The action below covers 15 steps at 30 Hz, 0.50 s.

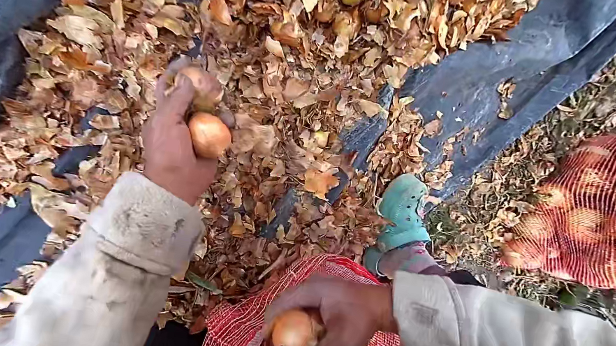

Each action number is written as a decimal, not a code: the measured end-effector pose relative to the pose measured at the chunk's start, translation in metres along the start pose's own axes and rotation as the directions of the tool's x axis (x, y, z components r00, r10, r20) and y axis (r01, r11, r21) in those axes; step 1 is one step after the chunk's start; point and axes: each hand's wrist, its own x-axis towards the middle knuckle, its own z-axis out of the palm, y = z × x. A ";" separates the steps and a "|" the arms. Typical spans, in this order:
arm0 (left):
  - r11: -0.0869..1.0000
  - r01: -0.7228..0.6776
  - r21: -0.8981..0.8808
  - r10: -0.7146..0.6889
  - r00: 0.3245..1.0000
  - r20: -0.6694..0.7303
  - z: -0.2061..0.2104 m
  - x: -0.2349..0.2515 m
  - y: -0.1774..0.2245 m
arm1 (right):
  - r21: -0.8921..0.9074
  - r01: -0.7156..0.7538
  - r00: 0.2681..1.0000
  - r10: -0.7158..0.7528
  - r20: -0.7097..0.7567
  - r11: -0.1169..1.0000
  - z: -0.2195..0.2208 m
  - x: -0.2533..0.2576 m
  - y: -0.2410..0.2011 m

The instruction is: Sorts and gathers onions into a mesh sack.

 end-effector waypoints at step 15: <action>0.478 -0.418 0.772 0.367 0.894 0.257 -0.076 -0.038 -0.006 | -0.789 -0.433 0.862 0.458 -0.220 0.435 -0.018 -0.002 0.010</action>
